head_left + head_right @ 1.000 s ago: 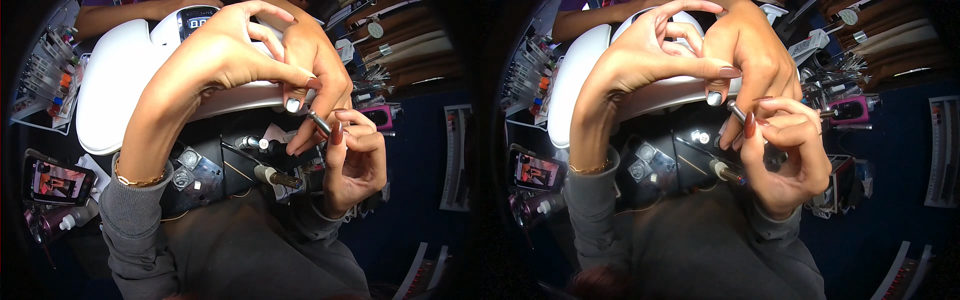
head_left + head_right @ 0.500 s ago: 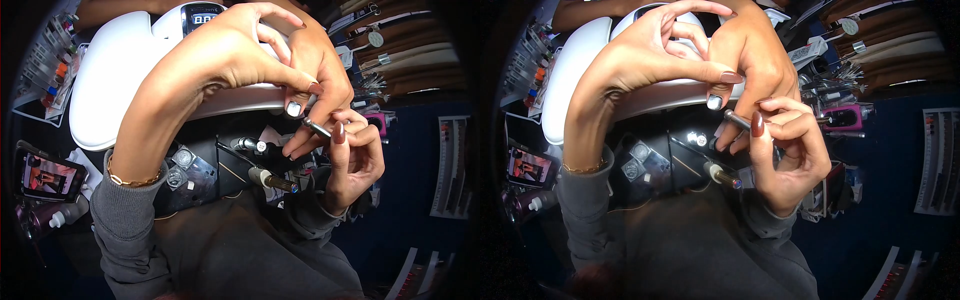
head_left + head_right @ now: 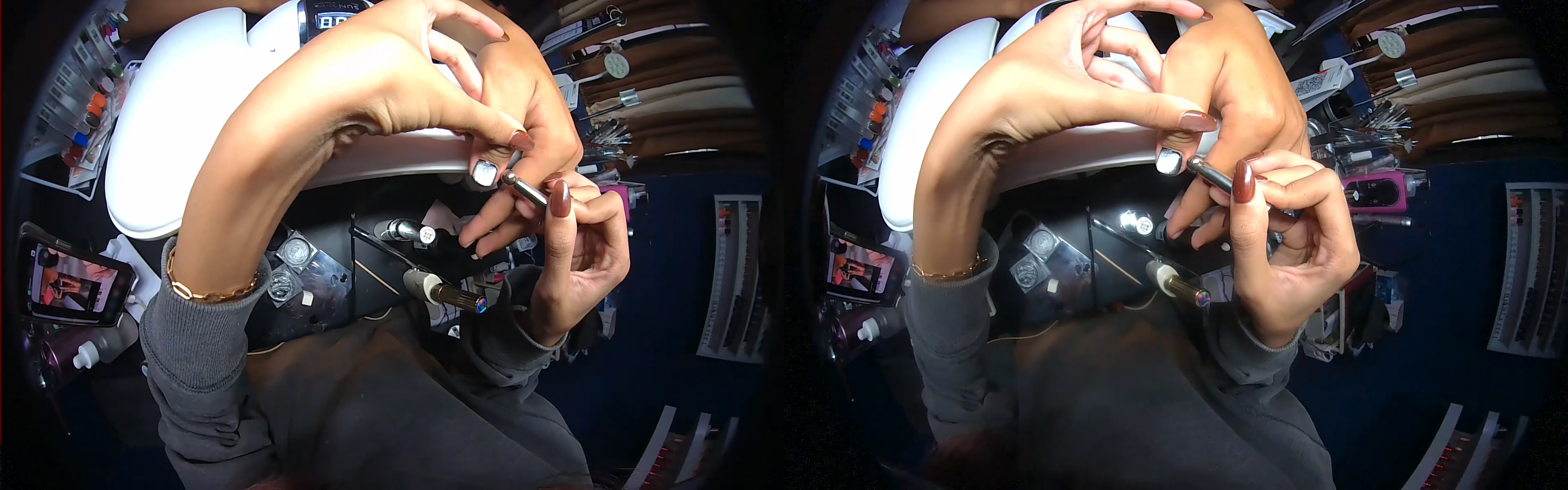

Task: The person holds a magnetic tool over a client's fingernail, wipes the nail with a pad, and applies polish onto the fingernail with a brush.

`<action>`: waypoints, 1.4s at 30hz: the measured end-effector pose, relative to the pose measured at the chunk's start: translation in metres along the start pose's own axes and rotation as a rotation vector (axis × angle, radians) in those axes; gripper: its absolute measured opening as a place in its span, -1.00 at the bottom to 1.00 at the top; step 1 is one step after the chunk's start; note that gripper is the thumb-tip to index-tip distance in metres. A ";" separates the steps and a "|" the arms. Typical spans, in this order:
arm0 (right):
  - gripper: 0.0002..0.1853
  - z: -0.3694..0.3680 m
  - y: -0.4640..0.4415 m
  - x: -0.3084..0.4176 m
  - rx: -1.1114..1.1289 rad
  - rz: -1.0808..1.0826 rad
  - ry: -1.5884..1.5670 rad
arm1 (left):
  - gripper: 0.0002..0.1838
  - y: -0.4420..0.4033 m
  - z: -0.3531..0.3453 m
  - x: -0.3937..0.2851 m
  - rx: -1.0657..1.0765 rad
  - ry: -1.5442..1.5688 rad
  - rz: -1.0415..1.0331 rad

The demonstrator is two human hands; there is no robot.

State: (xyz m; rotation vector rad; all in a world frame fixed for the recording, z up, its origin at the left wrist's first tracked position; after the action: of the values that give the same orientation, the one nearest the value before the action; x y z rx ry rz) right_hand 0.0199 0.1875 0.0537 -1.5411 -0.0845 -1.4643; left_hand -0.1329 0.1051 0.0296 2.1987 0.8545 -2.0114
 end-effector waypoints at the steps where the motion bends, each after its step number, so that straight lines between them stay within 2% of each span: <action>1: -0.86 0.000 0.000 0.000 0.009 0.008 0.003 | -0.34 0.000 0.000 0.000 0.002 0.000 0.000; 12: -0.86 0.003 0.002 -0.001 0.029 0.007 0.012 | -0.37 0.003 -0.001 0.001 0.011 0.025 -0.002; 21: -0.84 -0.001 0.007 0.012 0.159 0.204 0.183 | -0.39 0.004 -0.002 0.003 0.027 0.074 0.000; 23: -0.84 0.006 0.008 0.004 -0.007 0.001 0.071 | -0.39 0.003 -0.003 0.003 0.035 0.092 0.001; 24: -0.84 0.007 0.008 0.003 -0.006 0.001 0.072 | -0.39 0.003 -0.003 0.004 0.039 0.101 0.003; 29: -0.85 0.001 0.010 0.009 0.077 0.156 0.149 | -0.41 0.002 -0.003 0.005 0.055 0.152 0.005; 35: -0.88 -0.006 0.013 0.013 0.145 0.156 0.179 | -0.42 0.002 -0.004 0.009 0.073 0.235 0.014; 38: -0.88 -0.003 0.012 0.013 0.082 0.199 0.171 | -0.42 0.002 -0.005 0.010 0.086 0.290 0.015; 42: -0.86 -0.005 0.012 0.014 0.103 0.243 0.251 | -0.43 0.001 -0.005 0.011 0.110 0.392 0.020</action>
State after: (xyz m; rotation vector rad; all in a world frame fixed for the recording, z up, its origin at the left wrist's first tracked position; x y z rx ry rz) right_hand 0.0278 0.1703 0.0567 -1.2274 0.1684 -1.4223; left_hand -0.1276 0.1101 0.0195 2.7044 0.7593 -1.6798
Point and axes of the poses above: each hand's wrist, its own y-axis away from the middle knuckle, its own z-axis out of the back of the hand, x = y × z, the point moved 7 cm from there along -y, towards the middle knuckle, and after that the axes turned 5 degrees about -y, right-handed, at the moved point
